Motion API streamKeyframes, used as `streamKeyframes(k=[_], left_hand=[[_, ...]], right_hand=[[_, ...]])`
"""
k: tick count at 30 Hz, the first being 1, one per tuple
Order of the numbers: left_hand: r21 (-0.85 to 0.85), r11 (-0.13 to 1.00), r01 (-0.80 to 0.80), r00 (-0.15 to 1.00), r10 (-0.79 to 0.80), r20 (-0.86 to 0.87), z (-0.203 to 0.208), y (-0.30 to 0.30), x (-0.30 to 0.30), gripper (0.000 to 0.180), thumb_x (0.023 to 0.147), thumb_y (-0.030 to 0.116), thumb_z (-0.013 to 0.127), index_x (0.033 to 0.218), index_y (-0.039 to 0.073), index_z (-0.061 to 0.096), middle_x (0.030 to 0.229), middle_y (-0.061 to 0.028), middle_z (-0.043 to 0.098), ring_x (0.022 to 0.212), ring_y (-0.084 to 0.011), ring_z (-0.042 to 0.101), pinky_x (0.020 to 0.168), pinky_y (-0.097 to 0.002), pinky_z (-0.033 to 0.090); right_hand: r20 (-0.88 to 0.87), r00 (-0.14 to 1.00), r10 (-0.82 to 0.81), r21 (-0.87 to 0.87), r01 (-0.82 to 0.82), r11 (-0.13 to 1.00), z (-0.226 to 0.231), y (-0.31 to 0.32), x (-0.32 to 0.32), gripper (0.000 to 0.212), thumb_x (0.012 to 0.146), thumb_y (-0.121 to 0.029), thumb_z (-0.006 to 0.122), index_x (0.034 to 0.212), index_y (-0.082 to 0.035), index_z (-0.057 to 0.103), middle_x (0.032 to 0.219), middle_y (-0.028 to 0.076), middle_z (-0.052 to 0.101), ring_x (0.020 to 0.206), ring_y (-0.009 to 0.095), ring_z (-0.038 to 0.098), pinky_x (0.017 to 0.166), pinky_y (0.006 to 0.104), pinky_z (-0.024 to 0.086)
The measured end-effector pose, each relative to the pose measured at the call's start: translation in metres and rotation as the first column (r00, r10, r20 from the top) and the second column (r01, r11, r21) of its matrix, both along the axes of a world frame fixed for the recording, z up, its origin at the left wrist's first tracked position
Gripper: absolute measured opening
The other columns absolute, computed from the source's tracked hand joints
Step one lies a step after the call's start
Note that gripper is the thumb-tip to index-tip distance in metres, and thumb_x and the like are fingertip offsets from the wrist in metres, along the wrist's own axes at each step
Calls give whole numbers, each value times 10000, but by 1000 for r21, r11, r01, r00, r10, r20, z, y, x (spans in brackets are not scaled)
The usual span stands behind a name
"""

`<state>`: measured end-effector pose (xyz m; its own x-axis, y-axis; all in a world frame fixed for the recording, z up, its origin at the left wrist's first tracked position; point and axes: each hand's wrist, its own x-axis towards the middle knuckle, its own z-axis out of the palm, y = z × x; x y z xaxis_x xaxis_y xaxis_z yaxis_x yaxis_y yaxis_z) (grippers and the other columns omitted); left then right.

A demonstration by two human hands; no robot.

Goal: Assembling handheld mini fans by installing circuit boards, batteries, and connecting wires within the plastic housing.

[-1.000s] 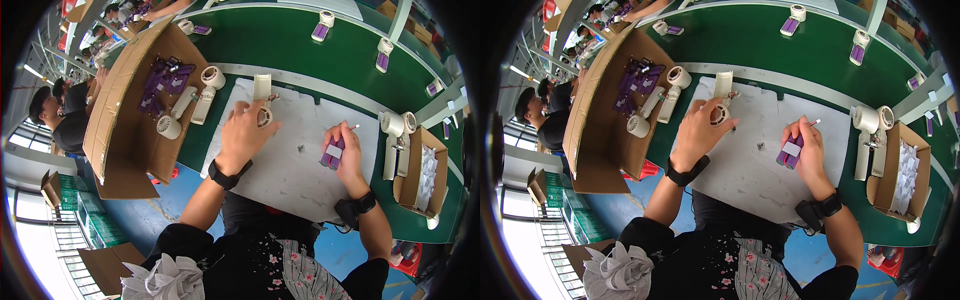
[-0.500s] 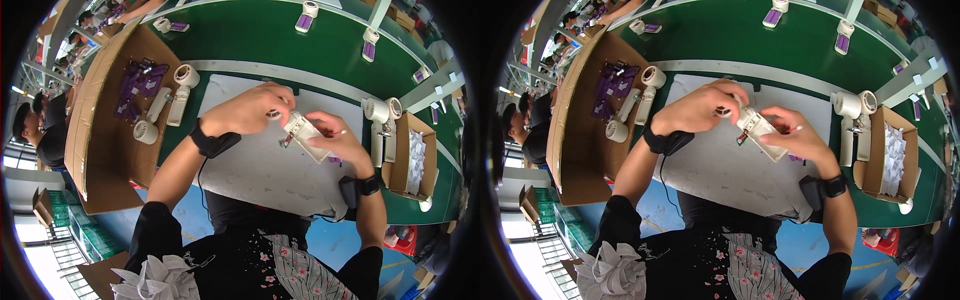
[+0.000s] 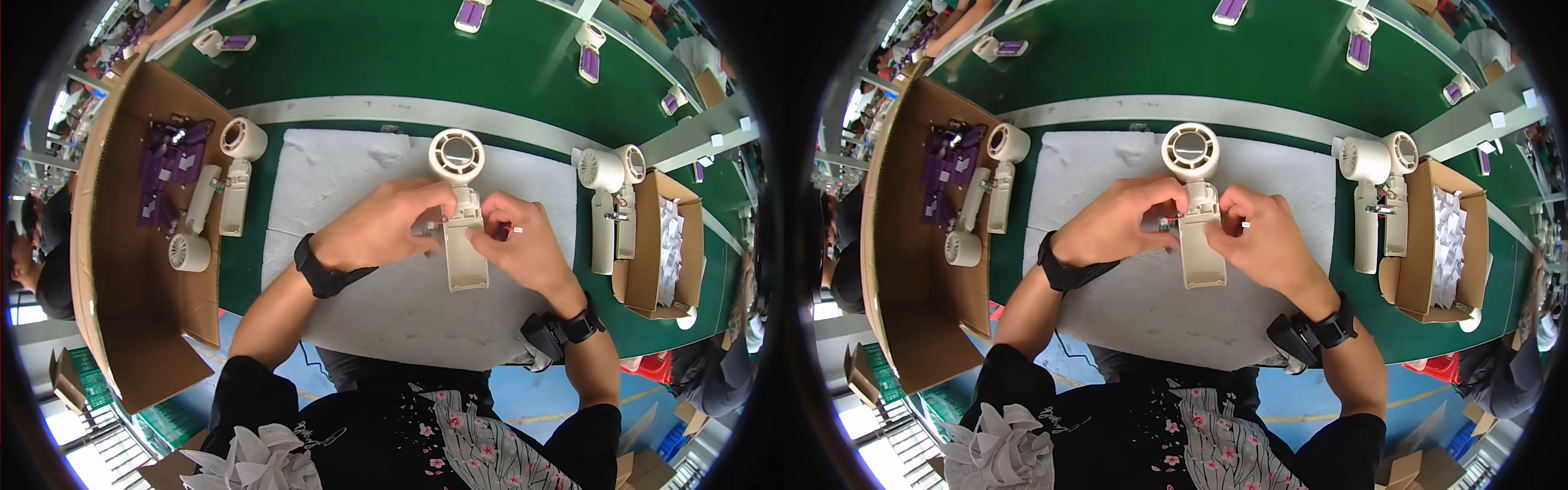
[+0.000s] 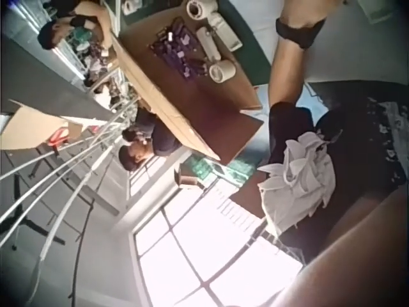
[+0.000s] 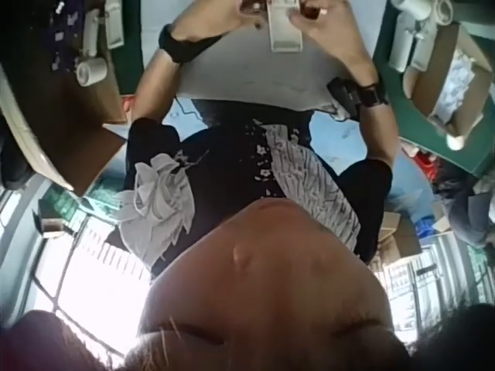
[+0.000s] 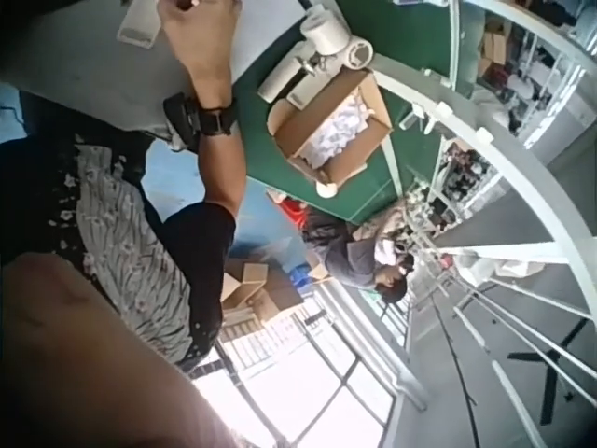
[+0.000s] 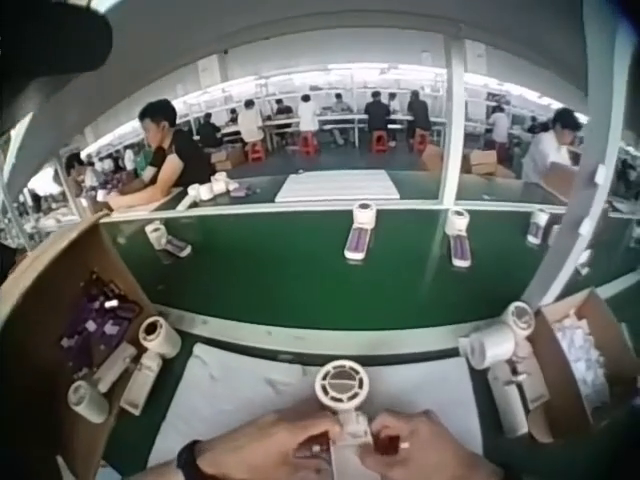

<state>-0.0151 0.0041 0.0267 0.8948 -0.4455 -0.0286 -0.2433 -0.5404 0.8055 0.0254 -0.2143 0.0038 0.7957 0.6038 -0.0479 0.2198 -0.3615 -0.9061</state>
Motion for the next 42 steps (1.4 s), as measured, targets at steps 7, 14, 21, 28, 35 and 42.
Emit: streamKeyframes(k=[7, 14, 21, 28, 35, 42], left_hand=[[-242, 965, -97, 995, 86, -57, -11, 14, 1, 271, 745, 59, 715, 944, 46, 532, 822, -89, 649, 722, -228, 610, 669, -329, 488], [-183, 983, -12, 997, -2, -75, -3, 14, -5, 291, 728, 11, 725, 992, 50, 609, 853, -39, 651, 752, -144, 581, 727, -279, 485], [-175, 984, 6, 991, -29, -127, -9, 17, -8, 331, 709, -12, 744, 1010, 65, 627, 870, 8, 623, 804, -96, 561, 757, -261, 461], [-349, 926, -145, 946, 26, -324, -14, 17, -3, 410, 694, -14, 768, 1049, 81, 585, 869, 23, 603, 809, -90, 538, 769, -253, 429], [-308, 949, -64, 961, -24, -275, -11, 22, 1, 372, 685, -52, 760, 1024, 56, 652, 885, 3, 605, 811, -103, 544, 752, -256, 442], [-298, 954, -23, 983, -32, -179, -7, 17, 0, 341, 687, -109, 708, 981, 64, 728, 886, -17, 619, 799, -126, 568, 738, -248, 452]], right_hand=[[326, 936, -129, -38, 149, 988, 4, 19, -18, 189, 750, -23, 736, 851, -10, 577, 669, 51, 557, 532, 108, 517, 482, 253, 421], [559, 828, -57, -14, 78, 997, 4, 18, -27, 251, 752, 13, 722, 990, -39, 662, 880, 92, 607, 655, 219, 620, 558, 325, 521], [568, 822, -40, 44, 18, 999, -9, 21, -27, 152, 775, -65, 706, 926, -77, 694, 853, 63, 612, 697, 237, 625, 606, 320, 525], [477, 876, -67, 106, 18, 994, -12, 20, -24, 113, 766, -64, 706, 876, -91, 702, 848, 56, 608, 676, 233, 622, 601, 336, 519], [395, 917, -57, 139, 2, 990, -15, 20, -20, 95, 741, -65, 713, 832, -77, 688, 823, 57, 587, 671, 228, 622, 590, 340, 510], [401, 916, -21, 99, -21, 995, -15, 18, -21, 74, 705, -58, 716, 755, -55, 662, 796, 54, 567, 667, 215, 619, 586, 336, 504]])
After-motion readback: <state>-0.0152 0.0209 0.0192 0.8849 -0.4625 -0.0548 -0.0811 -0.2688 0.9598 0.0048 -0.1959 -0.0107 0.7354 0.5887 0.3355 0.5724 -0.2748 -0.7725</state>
